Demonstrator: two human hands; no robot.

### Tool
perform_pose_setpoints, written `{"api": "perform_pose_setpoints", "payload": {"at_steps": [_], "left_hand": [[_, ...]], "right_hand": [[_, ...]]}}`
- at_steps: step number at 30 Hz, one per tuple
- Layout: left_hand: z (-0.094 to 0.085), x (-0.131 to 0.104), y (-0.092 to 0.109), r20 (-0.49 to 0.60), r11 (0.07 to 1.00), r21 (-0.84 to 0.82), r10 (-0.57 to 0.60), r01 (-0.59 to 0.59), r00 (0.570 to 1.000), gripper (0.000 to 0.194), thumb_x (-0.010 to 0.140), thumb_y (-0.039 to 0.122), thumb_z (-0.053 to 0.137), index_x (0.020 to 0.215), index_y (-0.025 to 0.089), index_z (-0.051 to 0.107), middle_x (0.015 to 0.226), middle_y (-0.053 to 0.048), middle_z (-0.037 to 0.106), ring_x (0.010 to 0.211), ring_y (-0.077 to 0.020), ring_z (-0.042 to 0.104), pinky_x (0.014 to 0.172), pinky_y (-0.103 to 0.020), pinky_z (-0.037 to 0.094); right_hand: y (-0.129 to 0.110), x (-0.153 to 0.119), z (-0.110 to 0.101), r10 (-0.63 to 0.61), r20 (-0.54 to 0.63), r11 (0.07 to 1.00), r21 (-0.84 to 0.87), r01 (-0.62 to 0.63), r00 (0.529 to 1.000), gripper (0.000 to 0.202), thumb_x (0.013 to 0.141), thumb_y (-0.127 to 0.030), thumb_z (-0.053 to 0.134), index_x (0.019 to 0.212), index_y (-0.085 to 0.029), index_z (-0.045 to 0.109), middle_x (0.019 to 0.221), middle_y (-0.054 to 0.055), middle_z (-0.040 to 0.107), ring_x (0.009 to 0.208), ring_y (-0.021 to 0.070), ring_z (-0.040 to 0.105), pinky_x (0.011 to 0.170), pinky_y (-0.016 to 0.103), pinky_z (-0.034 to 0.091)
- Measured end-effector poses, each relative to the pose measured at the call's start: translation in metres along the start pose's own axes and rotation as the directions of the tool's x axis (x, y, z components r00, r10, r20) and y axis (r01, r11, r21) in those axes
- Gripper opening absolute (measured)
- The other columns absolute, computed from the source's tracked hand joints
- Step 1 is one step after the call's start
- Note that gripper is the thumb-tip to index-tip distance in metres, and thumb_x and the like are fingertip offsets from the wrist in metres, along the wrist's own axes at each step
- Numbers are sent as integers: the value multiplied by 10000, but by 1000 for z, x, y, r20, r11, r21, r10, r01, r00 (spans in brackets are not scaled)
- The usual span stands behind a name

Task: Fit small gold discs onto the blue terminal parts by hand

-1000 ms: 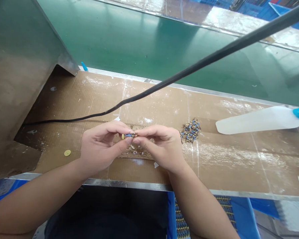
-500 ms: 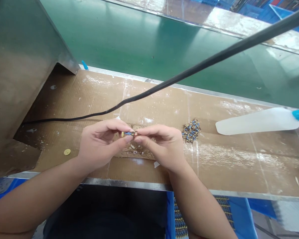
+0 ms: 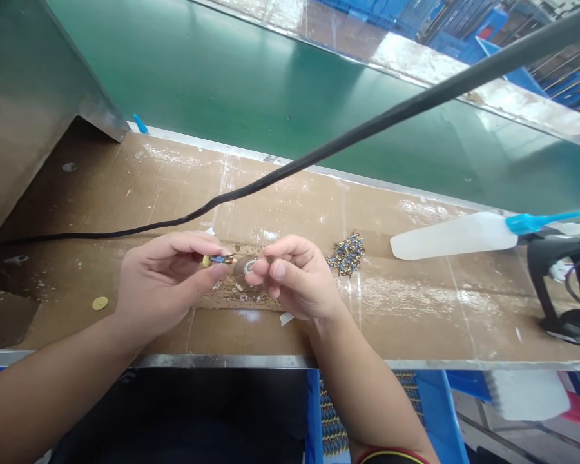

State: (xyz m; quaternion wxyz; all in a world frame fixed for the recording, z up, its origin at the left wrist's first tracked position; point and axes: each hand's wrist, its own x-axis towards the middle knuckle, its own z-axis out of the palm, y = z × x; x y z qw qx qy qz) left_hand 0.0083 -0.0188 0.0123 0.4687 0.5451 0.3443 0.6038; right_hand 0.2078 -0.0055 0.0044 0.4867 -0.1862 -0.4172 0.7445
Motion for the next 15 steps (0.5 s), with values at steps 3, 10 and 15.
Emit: {"api": "perform_pose_setpoints", "payload": {"at_steps": [3, 10, 15], "left_hand": [[0, 0, 0, 7, 1000, -3, -4, 5, 1000, 163, 814, 138, 856, 946, 220, 805, 886, -54, 765, 787, -143, 703, 692, -230, 595], [0, -1, 0, 19, 1000, -10, 15, -15, 1000, 201, 814, 113, 851, 968, 232, 803, 900, -42, 768, 807, -139, 711, 695, -220, 591], [0, -2, 0, 18, 1000, -14, 7, -7, 1000, 205, 817, 108, 846, 968, 239, 803, 906, -42, 768, 813, -141, 713, 699, -222, 593]], "right_hand": [[0, 0, 0, -1, 31, 1000, 12, 1, 1000, 99, 965, -277, 859, 1043, -328, 823, 894, -15, 789, 798, 99, 769, 490, 38, 519], [0, -1, 1, 5, 48, 1000, 10, -6, 999, 90, 982, -268, 837, 1051, -322, 818, 884, -1, 776, 801, 108, 765, 503, 54, 534], [0, -1, 3, 19, 63, 999, 39, -22, 998, 66, 997, -250, 819, 1049, -291, 814, 896, 3, 779, 829, 108, 773, 546, 45, 557]]}}
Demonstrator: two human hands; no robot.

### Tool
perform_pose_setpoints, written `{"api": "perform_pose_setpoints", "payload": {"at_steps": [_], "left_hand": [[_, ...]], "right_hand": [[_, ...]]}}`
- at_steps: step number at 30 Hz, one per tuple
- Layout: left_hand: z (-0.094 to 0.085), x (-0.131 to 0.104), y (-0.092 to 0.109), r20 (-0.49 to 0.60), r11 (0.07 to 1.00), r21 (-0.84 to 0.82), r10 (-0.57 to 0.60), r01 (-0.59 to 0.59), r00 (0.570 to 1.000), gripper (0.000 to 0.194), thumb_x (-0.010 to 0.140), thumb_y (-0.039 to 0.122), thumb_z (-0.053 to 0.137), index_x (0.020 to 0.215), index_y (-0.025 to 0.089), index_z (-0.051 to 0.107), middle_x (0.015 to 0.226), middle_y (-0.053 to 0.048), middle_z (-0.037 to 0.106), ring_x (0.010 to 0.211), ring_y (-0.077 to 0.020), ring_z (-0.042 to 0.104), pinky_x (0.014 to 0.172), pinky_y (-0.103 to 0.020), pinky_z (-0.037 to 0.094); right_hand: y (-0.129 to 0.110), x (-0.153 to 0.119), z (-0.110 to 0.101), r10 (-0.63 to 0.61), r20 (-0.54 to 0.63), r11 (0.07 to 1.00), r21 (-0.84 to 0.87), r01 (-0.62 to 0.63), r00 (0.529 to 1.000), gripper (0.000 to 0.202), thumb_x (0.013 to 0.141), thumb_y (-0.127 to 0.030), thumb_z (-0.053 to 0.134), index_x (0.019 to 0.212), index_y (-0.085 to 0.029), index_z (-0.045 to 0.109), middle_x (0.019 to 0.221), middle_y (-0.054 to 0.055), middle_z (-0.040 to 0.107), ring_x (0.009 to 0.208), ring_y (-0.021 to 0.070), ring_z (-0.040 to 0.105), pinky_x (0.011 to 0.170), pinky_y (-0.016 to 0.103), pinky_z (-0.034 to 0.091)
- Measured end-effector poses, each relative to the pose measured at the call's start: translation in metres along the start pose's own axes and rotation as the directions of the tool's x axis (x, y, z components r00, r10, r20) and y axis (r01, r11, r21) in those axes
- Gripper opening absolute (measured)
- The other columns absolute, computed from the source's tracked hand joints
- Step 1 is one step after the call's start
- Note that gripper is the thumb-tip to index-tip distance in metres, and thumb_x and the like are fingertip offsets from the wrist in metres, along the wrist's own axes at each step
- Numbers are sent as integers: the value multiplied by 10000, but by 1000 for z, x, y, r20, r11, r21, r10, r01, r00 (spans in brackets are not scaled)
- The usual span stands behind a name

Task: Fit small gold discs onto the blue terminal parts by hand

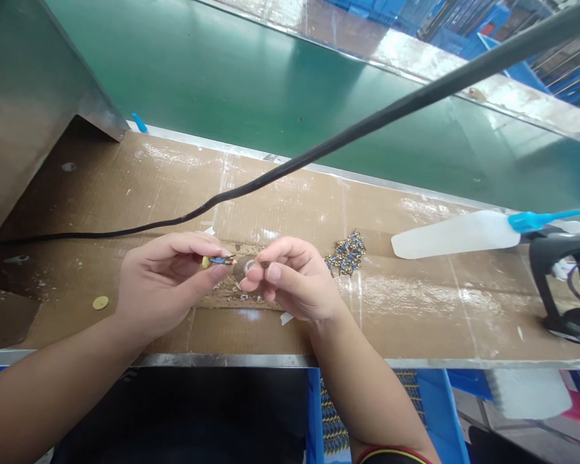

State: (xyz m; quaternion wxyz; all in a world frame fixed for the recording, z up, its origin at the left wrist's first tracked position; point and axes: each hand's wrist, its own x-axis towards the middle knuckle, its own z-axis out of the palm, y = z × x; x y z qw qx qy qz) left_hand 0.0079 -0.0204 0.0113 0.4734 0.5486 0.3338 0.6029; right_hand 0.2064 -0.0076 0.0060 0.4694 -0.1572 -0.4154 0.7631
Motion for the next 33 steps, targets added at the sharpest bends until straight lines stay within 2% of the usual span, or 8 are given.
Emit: {"api": "perform_pose_setpoints", "payload": {"at_steps": [7, 13, 18, 25, 29, 33], "left_hand": [[2, 2, 4, -8, 994, -72, -89, 88, 996, 180, 806, 92, 839, 921, 224, 793, 870, -37, 761, 767, -116, 706, 688, -177, 594], [3, 2, 8, 4, 982, -101, -163, 162, 987, 154, 786, 135, 875, 869, 199, 763, 854, -51, 757, 771, -145, 732, 670, -195, 618], [1, 1, 7, 13, 979, -80, -188, 188, 982, 129, 815, 181, 861, 865, 185, 741, 865, -65, 749, 769, -152, 722, 670, -216, 621], [3, 0, 4, 25, 974, -153, -163, 164, 986, 160, 826, 100, 825, 927, 215, 777, 873, -45, 746, 793, -116, 712, 705, -164, 602], [2, -3, -1, 78, 931, -261, -242, 254, 967, 125, 859, 141, 830, 941, 223, 783, 835, -50, 746, 741, -120, 713, 667, -167, 601], [-2, -4, -4, 158, 878, -311, -329, 364, 931, 126, 872, 222, 849, 968, 218, 767, 860, -72, 758, 753, -172, 742, 643, -225, 630]], "right_hand": [[0, 1, 1, 7, 5, 1000, 20, -8, 1000, 68, 1005, -227, 809, 1054, -275, 807, 912, 1, 781, 844, 104, 775, 575, 45, 567], [0, 1, 0, 7, -7, 1000, -26, -7, 1000, 72, 996, -239, 813, 1046, -291, 809, 894, 4, 774, 815, 108, 770, 538, 68, 548], [0, 1, 0, 14, -5, 1000, -23, -14, 1000, 73, 993, -230, 801, 1040, -286, 806, 881, 9, 769, 801, 118, 764, 505, 89, 531], [1, 1, -1, 10, -7, 999, -51, -10, 1000, 60, 999, -247, 804, 1049, -280, 802, 887, 10, 770, 799, 122, 767, 513, 95, 536], [2, 1, 0, 12, -4, 999, -51, -12, 1000, 64, 1004, -227, 802, 1056, -265, 803, 910, 16, 782, 833, 125, 775, 571, 96, 573], [2, 2, 2, 7, -23, 996, -87, -9, 1000, 53, 991, -231, 820, 1040, -248, 805, 910, 27, 786, 837, 135, 775, 595, 117, 591]]}}
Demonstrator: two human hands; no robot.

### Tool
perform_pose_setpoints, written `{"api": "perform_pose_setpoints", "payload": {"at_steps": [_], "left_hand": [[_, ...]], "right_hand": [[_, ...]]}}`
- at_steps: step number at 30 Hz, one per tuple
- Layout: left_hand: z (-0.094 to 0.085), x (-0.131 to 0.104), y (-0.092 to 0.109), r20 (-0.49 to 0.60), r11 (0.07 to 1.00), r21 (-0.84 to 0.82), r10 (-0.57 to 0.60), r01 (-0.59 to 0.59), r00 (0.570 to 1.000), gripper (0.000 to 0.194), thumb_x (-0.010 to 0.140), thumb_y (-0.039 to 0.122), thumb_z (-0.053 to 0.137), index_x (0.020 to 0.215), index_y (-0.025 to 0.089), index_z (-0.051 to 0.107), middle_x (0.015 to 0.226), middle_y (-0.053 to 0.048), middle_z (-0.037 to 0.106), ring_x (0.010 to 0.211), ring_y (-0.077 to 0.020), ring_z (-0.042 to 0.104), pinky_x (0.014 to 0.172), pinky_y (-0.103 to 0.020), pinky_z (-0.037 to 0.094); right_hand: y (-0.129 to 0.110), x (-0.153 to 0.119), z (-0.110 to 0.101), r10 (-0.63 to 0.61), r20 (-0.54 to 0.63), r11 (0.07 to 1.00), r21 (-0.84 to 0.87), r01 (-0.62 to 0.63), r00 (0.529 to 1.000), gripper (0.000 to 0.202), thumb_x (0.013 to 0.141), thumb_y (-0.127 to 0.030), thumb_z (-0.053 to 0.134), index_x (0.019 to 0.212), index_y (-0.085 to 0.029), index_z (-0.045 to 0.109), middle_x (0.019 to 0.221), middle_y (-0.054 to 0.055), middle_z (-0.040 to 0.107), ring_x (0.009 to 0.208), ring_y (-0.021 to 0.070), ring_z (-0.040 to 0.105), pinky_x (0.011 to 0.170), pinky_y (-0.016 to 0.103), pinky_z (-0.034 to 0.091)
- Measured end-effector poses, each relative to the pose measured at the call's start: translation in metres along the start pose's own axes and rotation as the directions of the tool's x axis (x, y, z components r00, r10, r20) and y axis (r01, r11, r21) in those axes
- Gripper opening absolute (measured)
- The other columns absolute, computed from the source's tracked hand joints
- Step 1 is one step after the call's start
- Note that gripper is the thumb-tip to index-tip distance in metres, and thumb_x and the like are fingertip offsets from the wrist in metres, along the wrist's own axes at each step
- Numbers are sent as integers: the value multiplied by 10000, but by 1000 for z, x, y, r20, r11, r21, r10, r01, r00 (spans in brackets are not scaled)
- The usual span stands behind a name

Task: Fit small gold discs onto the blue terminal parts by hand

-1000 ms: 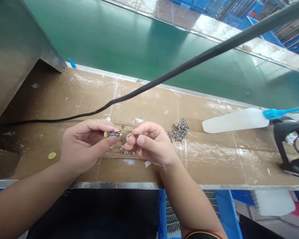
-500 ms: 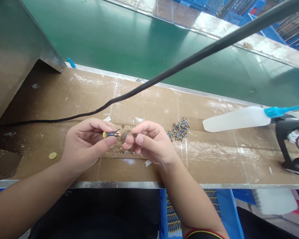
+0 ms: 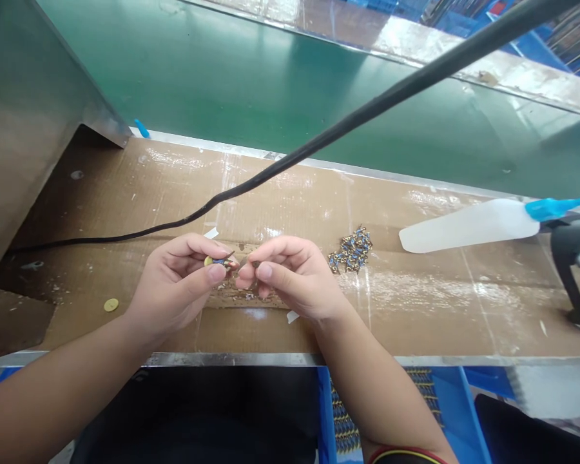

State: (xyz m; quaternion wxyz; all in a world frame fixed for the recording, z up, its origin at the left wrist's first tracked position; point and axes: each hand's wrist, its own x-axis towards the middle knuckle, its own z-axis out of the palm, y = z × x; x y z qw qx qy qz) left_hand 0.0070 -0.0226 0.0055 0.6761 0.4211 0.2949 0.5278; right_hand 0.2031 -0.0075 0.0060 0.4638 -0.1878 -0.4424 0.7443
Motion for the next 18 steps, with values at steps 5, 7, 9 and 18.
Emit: {"api": "perform_pose_setpoints", "payload": {"at_steps": [5, 7, 9, 18], "left_hand": [[0, 3, 2, 29, 991, -122, -46, 50, 999, 102, 859, 196, 855, 912, 227, 773, 874, -56, 764, 814, -155, 754, 765, -239, 663], [1, 4, 3, 57, 982, -172, -65, 74, 996, 101, 860, 176, 847, 903, 235, 776, 876, -44, 762, 827, -145, 752, 787, -237, 663], [1, 4, 4, 70, 978, -191, -77, 89, 995, 104, 850, 170, 849, 885, 227, 769, 869, -47, 756, 835, -165, 755, 795, -280, 676], [3, 4, 4, 82, 982, -181, -46, 61, 996, 125, 848, 120, 830, 873, 216, 753, 898, -44, 749, 849, -161, 741, 786, -295, 681]], "right_hand": [[1, 0, 1, -9, 0, 1000, -27, 9, 1000, 64, 987, -228, 819, 1048, -240, 806, 918, 41, 792, 823, 143, 776, 598, 139, 599], [1, 0, 1, -11, 6, 1000, -26, 11, 1000, 67, 992, -226, 812, 1056, -247, 807, 928, 39, 794, 827, 138, 775, 610, 139, 599], [1, 0, 1, -1, -3, 999, -33, 1, 1000, 66, 983, -243, 825, 1046, -258, 809, 925, 34, 794, 823, 140, 774, 607, 144, 599], [1, -2, 2, 2, -7, 999, -34, -2, 1000, 77, 973, -218, 833, 1043, -249, 821, 929, 39, 796, 822, 141, 776, 632, 140, 619]]}}
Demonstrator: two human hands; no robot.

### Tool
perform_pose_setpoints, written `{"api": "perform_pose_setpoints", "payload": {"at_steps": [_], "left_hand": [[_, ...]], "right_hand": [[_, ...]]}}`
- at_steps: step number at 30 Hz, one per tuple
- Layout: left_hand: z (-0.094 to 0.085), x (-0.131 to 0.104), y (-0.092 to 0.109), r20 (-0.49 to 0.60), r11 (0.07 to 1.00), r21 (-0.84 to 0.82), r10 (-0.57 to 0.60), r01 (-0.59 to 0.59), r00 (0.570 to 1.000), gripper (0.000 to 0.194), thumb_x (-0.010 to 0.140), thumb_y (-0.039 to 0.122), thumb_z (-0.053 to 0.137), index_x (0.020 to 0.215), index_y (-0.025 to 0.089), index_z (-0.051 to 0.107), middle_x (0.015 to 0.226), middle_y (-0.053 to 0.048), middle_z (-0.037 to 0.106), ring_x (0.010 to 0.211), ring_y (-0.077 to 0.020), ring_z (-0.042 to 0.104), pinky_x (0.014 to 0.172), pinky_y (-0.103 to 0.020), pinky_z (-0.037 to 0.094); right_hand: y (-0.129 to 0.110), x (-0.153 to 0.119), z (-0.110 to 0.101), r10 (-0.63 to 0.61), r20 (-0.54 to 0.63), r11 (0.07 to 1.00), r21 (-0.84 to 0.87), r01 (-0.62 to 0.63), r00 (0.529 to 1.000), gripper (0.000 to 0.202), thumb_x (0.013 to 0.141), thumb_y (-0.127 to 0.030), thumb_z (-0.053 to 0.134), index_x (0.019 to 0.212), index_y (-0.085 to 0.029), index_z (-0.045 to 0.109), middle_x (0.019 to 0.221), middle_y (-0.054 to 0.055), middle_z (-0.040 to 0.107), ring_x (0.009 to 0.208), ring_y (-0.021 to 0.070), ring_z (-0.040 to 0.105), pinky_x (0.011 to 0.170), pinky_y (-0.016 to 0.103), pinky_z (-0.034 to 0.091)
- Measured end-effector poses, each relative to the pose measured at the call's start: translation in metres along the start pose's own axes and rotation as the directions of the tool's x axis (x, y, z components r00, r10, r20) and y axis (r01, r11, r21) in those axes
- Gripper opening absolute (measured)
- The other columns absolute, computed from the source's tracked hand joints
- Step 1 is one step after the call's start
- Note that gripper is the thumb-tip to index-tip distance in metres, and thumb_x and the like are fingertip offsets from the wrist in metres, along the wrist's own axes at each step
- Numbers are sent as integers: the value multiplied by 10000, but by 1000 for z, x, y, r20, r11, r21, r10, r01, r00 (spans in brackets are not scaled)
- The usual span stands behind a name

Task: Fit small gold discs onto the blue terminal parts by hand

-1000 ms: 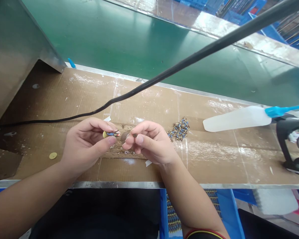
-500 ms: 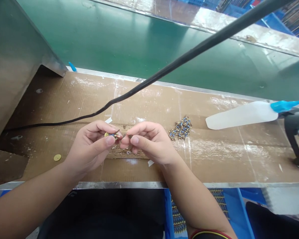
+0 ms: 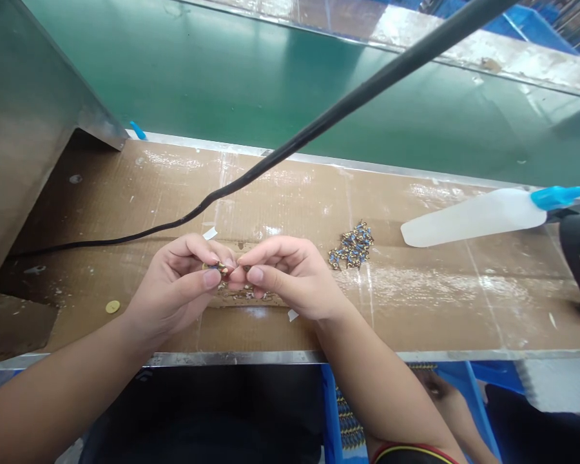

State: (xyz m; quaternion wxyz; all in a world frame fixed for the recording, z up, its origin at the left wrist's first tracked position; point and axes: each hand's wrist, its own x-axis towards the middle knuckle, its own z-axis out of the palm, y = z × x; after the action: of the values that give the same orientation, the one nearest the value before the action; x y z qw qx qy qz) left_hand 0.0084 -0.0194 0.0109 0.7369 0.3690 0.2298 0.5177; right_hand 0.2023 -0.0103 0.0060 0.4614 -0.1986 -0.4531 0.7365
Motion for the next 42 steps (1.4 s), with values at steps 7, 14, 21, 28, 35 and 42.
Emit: {"api": "perform_pose_setpoints", "payload": {"at_steps": [7, 14, 21, 28, 35, 42], "left_hand": [[2, 1, -1, -67, 999, 45, -21, 24, 998, 134, 842, 178, 865, 840, 184, 731, 862, -65, 762, 803, -190, 765, 758, -291, 690], [1, -1, -4, -200, 995, 64, -62, 76, 978, 257, 784, 241, 925, 876, 176, 694, 784, -27, 720, 726, -138, 731, 708, -193, 646], [4, -2, -7, -221, 998, 23, -50, 56, 974, 288, 797, 221, 911, 837, 172, 630, 718, -4, 692, 680, -119, 708, 697, -188, 628], [2, -3, -12, -228, 998, 36, -40, 50, 973, 310, 808, 244, 906, 809, 174, 604, 733, -12, 692, 694, -130, 704, 691, -216, 625], [5, -3, -10, -259, 997, 1, -79, 82, 963, 313, 799, 227, 911, 827, 159, 607, 774, -7, 696, 739, -103, 702, 728, -161, 612], [4, -4, -9, -265, 997, 38, -55, 67, 963, 304, 813, 219, 901, 841, 157, 605, 793, -1, 703, 758, -92, 707, 744, -148, 614]], "right_hand": [[0, 0, 3, -61, -97, 991, -128, 49, 993, 74, 937, -251, 866, 1001, -247, 829, 882, 39, 782, 763, 154, 753, 584, 182, 620], [3, 0, 5, -174, -170, 939, -326, 111, 970, 76, 944, -240, 848, 1012, -273, 836, 942, 41, 759, 758, 155, 692, 591, 238, 604], [8, 1, 5, -147, -151, 937, -339, 88, 978, 114, 968, -224, 823, 1045, -306, 845, 1046, 39, 766, 820, 163, 703, 725, 294, 634], [12, -2, 7, -224, -175, 878, -464, 120, 959, 152, 967, -216, 821, 1059, -334, 846, 1046, 29, 774, 908, 189, 719, 795, 322, 642], [13, -1, 13, -385, -168, 730, -658, 187, 907, 181, 950, -171, 814, 1039, -325, 846, 1029, 16, 792, 931, 220, 759, 759, 347, 682], [15, -5, 11, -463, -78, 589, -772, 240, 883, 380, 949, -49, 760, 1157, -362, 816, 1120, -14, 783, 1012, 223, 762, 840, 369, 682]]}}
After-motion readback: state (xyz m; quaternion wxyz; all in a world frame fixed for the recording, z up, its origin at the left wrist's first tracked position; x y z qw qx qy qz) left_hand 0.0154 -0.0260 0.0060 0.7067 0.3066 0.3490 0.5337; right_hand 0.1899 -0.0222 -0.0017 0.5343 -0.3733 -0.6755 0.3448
